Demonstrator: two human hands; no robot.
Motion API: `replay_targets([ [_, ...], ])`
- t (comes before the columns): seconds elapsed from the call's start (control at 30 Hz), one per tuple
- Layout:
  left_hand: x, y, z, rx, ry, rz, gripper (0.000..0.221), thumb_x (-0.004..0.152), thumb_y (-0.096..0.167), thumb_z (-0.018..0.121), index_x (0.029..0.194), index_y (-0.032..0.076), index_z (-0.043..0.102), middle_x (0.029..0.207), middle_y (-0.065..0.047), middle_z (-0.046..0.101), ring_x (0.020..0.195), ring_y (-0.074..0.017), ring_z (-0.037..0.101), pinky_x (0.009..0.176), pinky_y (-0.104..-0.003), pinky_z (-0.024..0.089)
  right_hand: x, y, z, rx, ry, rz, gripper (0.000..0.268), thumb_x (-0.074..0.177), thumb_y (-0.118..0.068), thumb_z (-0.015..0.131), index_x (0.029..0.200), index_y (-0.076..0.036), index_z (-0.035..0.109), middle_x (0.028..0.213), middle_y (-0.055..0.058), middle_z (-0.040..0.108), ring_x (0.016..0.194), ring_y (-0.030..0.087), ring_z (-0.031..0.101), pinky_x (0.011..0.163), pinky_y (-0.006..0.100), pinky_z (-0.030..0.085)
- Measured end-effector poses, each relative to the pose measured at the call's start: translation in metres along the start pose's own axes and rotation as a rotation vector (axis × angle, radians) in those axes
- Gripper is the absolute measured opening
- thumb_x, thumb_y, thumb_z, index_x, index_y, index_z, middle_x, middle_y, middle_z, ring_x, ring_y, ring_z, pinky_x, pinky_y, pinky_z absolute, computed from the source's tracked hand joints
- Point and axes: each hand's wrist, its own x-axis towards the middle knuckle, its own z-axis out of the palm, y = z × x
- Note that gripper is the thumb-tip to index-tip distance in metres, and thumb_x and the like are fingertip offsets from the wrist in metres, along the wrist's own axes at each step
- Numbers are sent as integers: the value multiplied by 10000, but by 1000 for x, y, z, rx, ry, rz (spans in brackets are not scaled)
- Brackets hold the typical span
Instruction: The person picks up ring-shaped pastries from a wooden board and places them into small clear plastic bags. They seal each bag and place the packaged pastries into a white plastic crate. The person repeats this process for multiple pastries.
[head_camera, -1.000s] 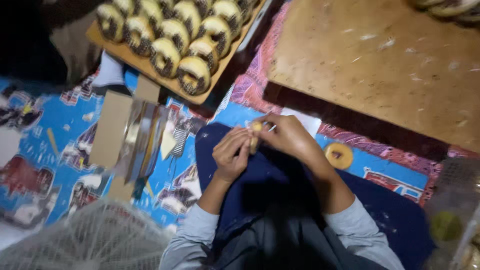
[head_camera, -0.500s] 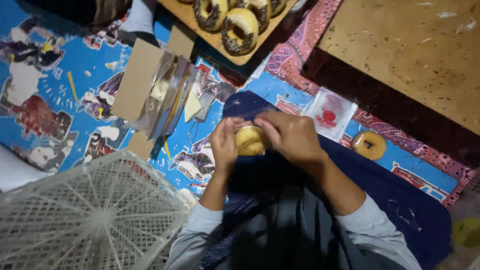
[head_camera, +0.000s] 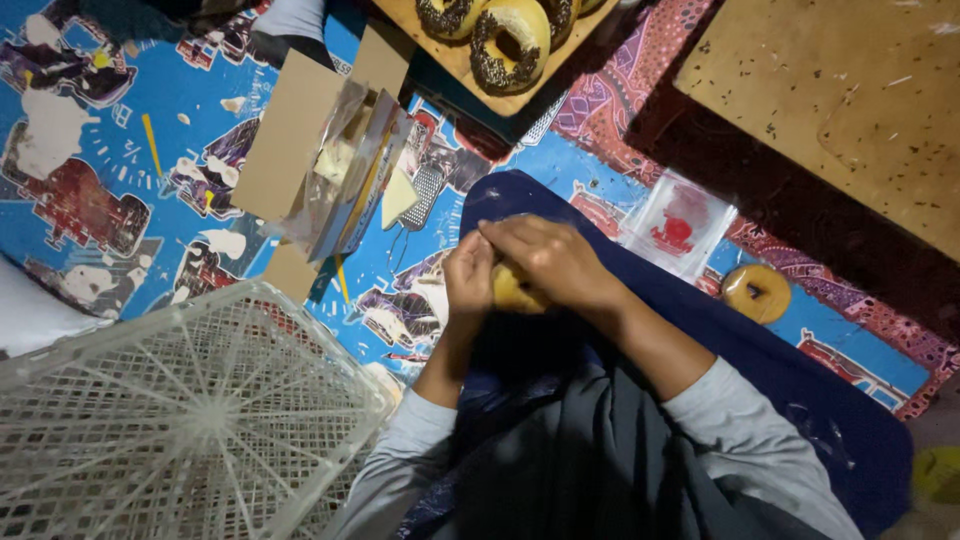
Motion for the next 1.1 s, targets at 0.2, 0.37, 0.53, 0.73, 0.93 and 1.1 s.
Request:
replay_targets([
  [0.2, -7, 25, 13, 319, -13, -64, 281, 1051, 147, 509, 1131, -52, 690, 1028, -138, 791, 952, -170, 771, 876, -282, 603, -1, 56, -16, 96, 119, 439, 512, 802, -11, 683, 1314, -16, 653, 1160, 251, 710, 963, 382, 712, 836, 422, 581],
  [0.37, -5, 48, 33, -166, 349, -50, 299, 1089, 174, 497, 1207, -54, 650, 1175, -191, 749, 1095, -276, 736, 995, -373, 591, -40, 45, -40, 201, -39, 989, 358, 979, -228, 666, 1307, -86, 690, 1029, 194, 783, 946, 255, 776, 851, 387, 592],
  [0.53, -26, 40, 47, 543, 298, 293, 449, 1136, 312, 479, 1384, -53, 559, 1465, -219, 575, 1392, -362, 572, 1180, -427, 448, -87, 10, 31, 1111, 204, 744, 663, 943, -213, 727, 1518, -35, 448, 1412, 134, 580, 1280, 211, 578, 1101, 342, 474],
  [0.73, 0, -14, 12, -583, 129, -306, 708, 1068, 543, 367, 1329, -55, 641, 1323, -203, 675, 1298, -313, 574, 1150, -405, 400, -77, 40, 46, 1311, 298, 811, 351, 1064, -231, 564, 1348, -37, 636, 1260, 46, 682, 1156, 118, 634, 1020, 290, 511],
  [0.93, -9, -24, 13, -73, 140, -82, 291, 1138, 202, 602, 1161, -70, 704, 1158, -147, 656, 1034, -173, 604, 934, -305, 469, -66, 39, 23, 639, 336, 679, 210, 1039, -154, 620, 1056, -22, 782, 957, 64, 735, 920, 146, 666, 846, 282, 521],
  [1.1, -6, 1, 26, -148, 349, 114, 178, 1073, 191, 548, 964, 56, 586, 943, -39, 605, 614, -45, 478, 549, -200, 379, -44, 30, 13, 380, 584, 484, 193, 1037, -108, 639, 891, 18, 654, 877, 104, 627, 855, 187, 595, 788, 328, 477],
])
